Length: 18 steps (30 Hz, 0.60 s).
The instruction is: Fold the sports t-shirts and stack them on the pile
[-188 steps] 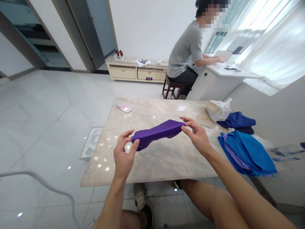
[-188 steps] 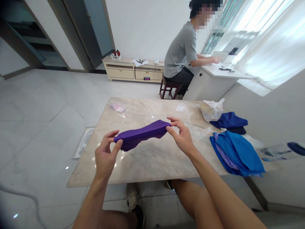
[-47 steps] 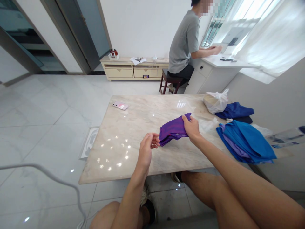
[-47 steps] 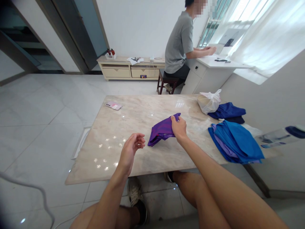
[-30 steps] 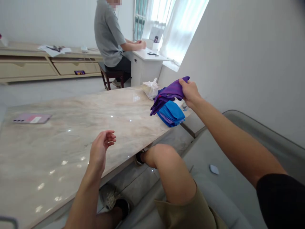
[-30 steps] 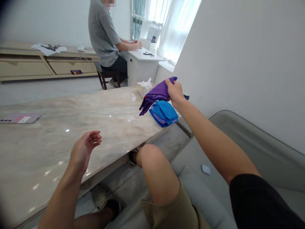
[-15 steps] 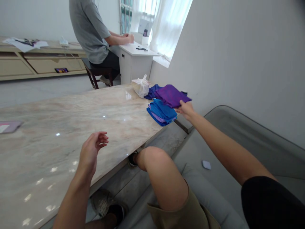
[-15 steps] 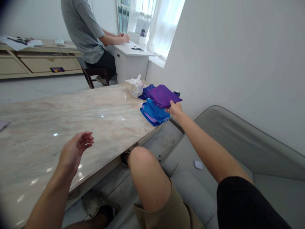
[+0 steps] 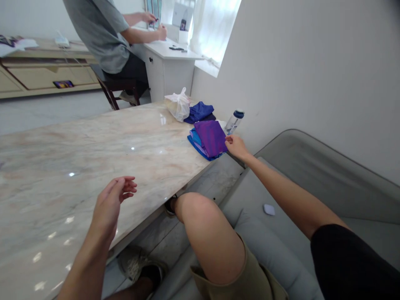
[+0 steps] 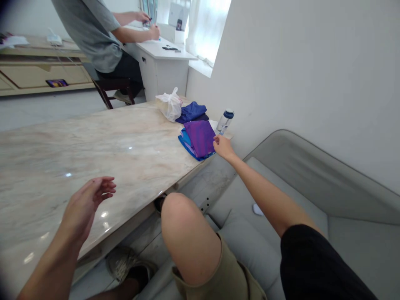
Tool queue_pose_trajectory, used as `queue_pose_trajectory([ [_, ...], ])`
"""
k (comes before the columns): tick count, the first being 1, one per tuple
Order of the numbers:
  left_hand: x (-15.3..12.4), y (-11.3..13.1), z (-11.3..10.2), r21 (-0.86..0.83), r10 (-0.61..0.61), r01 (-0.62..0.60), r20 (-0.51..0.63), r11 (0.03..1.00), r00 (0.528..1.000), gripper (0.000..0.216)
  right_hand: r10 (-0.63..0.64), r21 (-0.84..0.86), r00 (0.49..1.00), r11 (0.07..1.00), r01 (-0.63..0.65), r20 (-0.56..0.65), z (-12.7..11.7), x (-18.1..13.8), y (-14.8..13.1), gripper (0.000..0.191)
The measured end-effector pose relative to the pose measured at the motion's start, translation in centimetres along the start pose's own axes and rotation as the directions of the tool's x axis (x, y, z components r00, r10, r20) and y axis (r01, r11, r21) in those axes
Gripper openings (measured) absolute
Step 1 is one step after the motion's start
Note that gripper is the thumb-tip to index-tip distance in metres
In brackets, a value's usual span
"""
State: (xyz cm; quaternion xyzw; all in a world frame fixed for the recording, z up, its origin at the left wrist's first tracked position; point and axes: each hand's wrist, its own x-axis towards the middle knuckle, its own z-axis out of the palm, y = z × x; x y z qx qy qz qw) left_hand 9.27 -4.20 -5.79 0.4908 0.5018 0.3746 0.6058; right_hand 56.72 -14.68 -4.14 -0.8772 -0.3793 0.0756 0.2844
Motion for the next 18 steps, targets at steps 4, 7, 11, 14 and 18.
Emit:
queue_pose_trajectory([
  [4,0.3,0.0,0.3,0.012,-0.016,0.016,0.031,1.0,0.999,0.055,-0.167,-0.159,0.986,0.974,0.161,-0.023,3.7,1.4,-0.6,0.065],
  [7,0.2,0.1,0.1,0.018,-0.006,0.005,0.029,1.0,1.0,0.06,-0.164,-0.183,0.986,0.969,0.167,0.033,6.5,1.3,-1.4,0.079],
  [11,-0.6,0.4,-0.6,-0.023,0.03,-0.029,0.041,0.999,0.999,0.065,-0.173,-0.245,0.984,0.953,0.178,0.042,8.2,0.1,-1.9,0.064],
  [14,-0.6,0.4,-1.1,-0.076,0.063,-0.061,0.02,0.995,0.998,0.062,-0.219,-0.264,0.975,0.939,0.222,0.043,8.3,0.6,-1.8,0.054],
  [18,-1.0,0.2,-1.9,-0.108,0.117,-0.117,-0.007,0.987,0.993,0.057,-0.062,-0.348,0.997,0.936,0.045,-0.037,6.0,1.2,-5.6,0.057],
])
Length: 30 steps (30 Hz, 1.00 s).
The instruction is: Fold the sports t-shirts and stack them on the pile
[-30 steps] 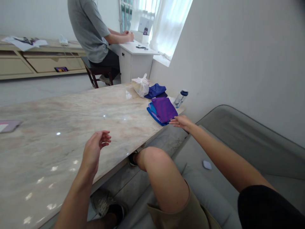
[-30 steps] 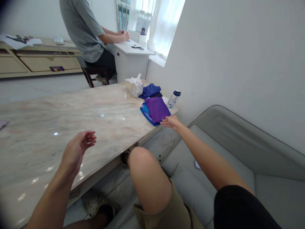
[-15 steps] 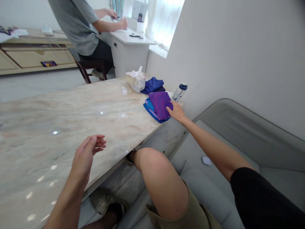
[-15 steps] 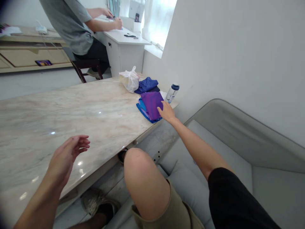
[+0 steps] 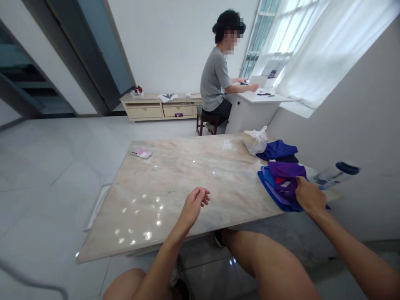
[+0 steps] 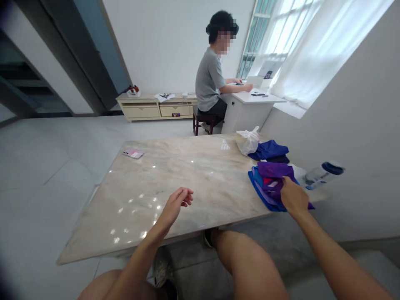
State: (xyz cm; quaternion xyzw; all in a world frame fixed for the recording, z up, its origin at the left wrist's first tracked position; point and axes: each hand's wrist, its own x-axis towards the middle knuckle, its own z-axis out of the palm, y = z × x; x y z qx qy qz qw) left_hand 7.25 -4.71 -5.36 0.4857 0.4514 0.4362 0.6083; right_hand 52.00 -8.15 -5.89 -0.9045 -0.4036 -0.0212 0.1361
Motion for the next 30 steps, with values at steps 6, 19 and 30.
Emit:
queue_pose_trajectory([
  [6,-0.9,-0.6,-1.7,0.06,0.043,-0.042,-0.008,0.997,0.999,0.052,-0.174,0.354,0.91,0.881,0.314,-0.375,-9.5,-1.7,-12.0,0.039],
  [19,0.0,-1.8,-7.3,0.165,0.194,-0.142,-0.367,0.976,0.91,0.064,-0.619,0.373,0.784,0.738,0.562,0.042,-3.7,-9.7,-27.5,0.03],
  [30,-1.4,-1.6,-6.5,0.68,0.328,-0.143,-0.151,0.719,0.933,0.065,-0.708,0.99,0.706,0.09,0.109,-0.013,-4.7,-14.2,-28.8,0.037],
])
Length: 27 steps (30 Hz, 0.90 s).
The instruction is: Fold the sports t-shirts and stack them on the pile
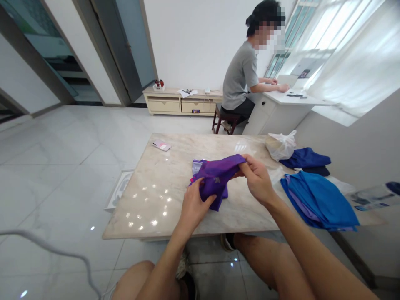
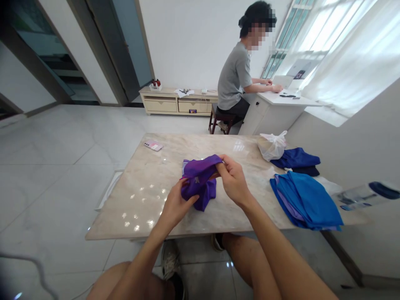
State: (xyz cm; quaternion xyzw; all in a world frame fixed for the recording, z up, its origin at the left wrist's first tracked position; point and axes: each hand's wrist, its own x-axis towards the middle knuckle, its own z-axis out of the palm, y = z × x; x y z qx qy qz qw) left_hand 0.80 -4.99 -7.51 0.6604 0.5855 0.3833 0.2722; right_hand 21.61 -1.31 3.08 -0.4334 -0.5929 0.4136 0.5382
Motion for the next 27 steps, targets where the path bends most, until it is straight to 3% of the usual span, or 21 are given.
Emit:
queue_pose_trajectory([
  [2,-0.3,0.7,-0.2,0.159,-0.025,0.006,0.114,0.987,0.993,0.045,-0.071,0.118,0.98,0.989,0.094,-0.184,-0.3,0.3,-0.9,0.037],
  [5,-0.9,1.4,-0.3,0.337,-0.092,-0.005,0.273,0.942,0.958,0.01,-0.136,0.158,0.861,0.958,0.241,-0.49,-1.8,1.3,-1.1,0.033],
  [8,-1.2,1.6,-0.1,0.404,-0.114,-0.046,0.363,0.914,0.925,0.013,-0.138,0.106,0.703,0.95,0.293,-0.697,-4.4,2.1,-0.2,0.028],
  [10,-1.2,1.5,0.1,0.419,-0.095,-0.081,0.382,0.904,0.919,0.014,-0.081,0.083,0.669,0.974,0.21,-0.739,-6.3,2.0,0.7,0.026],
  [13,-1.2,1.4,0.2,0.43,-0.086,-0.091,0.374,0.898,0.923,0.014,0.04,-0.021,0.748,0.997,-0.072,-0.663,-8.4,1.1,1.7,0.029],
  [15,-1.1,1.6,0.2,0.427,-0.095,-0.074,0.36,0.901,0.928,0.014,0.09,-0.184,0.817,0.955,-0.233,-0.57,-9.1,0.6,2.1,0.032],
  [18,-0.8,2.1,-0.2,0.43,-0.13,-0.023,0.323,0.903,0.937,0.016,0.224,-0.482,0.907,0.787,-0.385,-0.357,-9.4,-0.1,2.6,0.034],
  [19,-0.7,2.3,-0.5,0.436,-0.143,-0.004,0.305,0.9,0.941,0.016,0.335,-0.573,0.904,0.699,-0.428,-0.265,-9.5,-0.4,2.8,0.034],
  [20,-0.6,2.5,-0.7,0.442,-0.156,0.015,0.283,0.897,0.946,0.017,0.479,-0.646,0.859,0.602,-0.47,-0.179,-9.7,-0.7,3.1,0.034],
  [21,-0.4,2.6,-1.0,0.448,-0.168,0.036,0.259,0.893,0.951,0.018,0.634,-0.695,0.766,0.504,-0.513,-0.105,-10.0,-1.1,3.5,0.034],
  [23,-0.1,2.7,-1.7,0.454,-0.191,0.077,0.211,0.888,0.959,0.021,0.864,-0.749,0.503,0.329,-0.575,-0.007,-10.5,-1.6,4.3,0.039],
  [24,0.1,2.6,-2.0,0.456,-0.202,0.096,0.19,0.885,0.961,0.022,0.91,-0.771,0.415,0.275,-0.575,0.015,-10.7,-1.8,4.8,0.041],
  [25,0.2,2.5,-2.2,0.457,-0.213,0.113,0.173,0.882,0.962,0.023,0.916,-0.797,0.399,0.259,-0.545,0.025,-10.7,-1.8,5.3,0.04],
  [26,0.3,2.4,-2.5,0.458,-0.223,0.128,0.159,0.88,0.962,0.023,0.89,-0.829,0.454,0.277,-0.485,0.032,-10.5,-1.6,5.8,0.037],
  [27,0.4,2.3,-2.7,0.461,-0.23,0.138,0.15,0.877,0.961,0.024,0.833,-0.861,0.552,0.314,-0.4,0.047,-10.1,-1.3,6.3,0.034],
])
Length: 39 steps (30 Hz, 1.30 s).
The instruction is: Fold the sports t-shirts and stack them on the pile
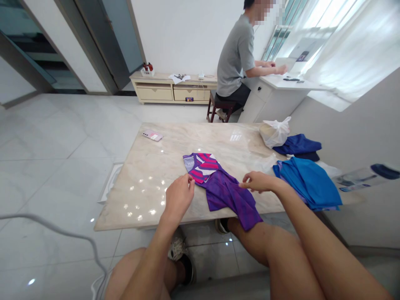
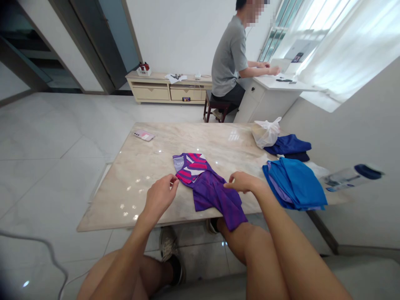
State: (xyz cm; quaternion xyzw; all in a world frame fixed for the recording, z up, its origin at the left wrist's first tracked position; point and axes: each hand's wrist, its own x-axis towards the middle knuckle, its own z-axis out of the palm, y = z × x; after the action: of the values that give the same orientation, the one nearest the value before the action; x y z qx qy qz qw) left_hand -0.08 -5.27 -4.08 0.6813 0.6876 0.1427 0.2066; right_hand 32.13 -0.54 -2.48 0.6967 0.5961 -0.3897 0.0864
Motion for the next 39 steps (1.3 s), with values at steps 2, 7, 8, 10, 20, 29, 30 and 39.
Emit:
queue_pose_trajectory([
  [2,0.0,-0.3,-0.2,0.004,-0.014,0.014,-0.003,1.0,1.0,0.024,-0.189,-0.129,0.965,0.977,0.167,-0.183,0.7,1.5,-1.4,0.034],
  [7,-0.4,-0.7,-0.8,0.023,-0.044,0.044,0.012,0.999,0.999,0.026,-0.52,-0.355,0.812,0.836,0.419,-0.264,5.2,6.1,-6.1,0.052],
  [8,-0.4,-0.9,-0.9,0.032,-0.054,0.053,0.014,0.998,0.998,0.026,-0.551,-0.38,0.794,0.813,0.441,-0.257,6.3,6.9,-6.7,0.06],
  [10,-0.5,-1.2,-1.1,0.05,-0.068,0.067,0.012,0.997,0.998,0.026,-0.583,-0.413,0.779,0.784,0.463,-0.233,8.4,7.9,-7.5,0.074],
  [20,-0.9,-2.3,-1.5,0.045,-0.069,0.068,0.022,0.997,0.997,0.024,-0.509,-0.476,0.844,0.792,0.383,-0.168,9.4,6.6,-10.8,0.031],
  [29,-1.0,-1.8,-1.4,0.016,-0.034,0.034,0.008,0.999,0.999,0.023,-0.162,0.132,0.804,0.949,0.286,-0.572,-0.2,5.0,-2.8,0.028],
  [30,-1.0,-1.7,-1.4,0.017,-0.031,0.031,0.01,0.999,0.999,0.023,-0.048,0.179,0.799,0.965,0.192,-0.6,-0.9,4.8,-0.8,0.026],
  [39,-1.0,-1.0,-1.2,0.023,-0.012,0.012,0.012,1.0,1.0,0.024,-0.224,-0.299,0.734,0.954,0.029,-0.642,1.3,6.4,3.0,0.047],
])
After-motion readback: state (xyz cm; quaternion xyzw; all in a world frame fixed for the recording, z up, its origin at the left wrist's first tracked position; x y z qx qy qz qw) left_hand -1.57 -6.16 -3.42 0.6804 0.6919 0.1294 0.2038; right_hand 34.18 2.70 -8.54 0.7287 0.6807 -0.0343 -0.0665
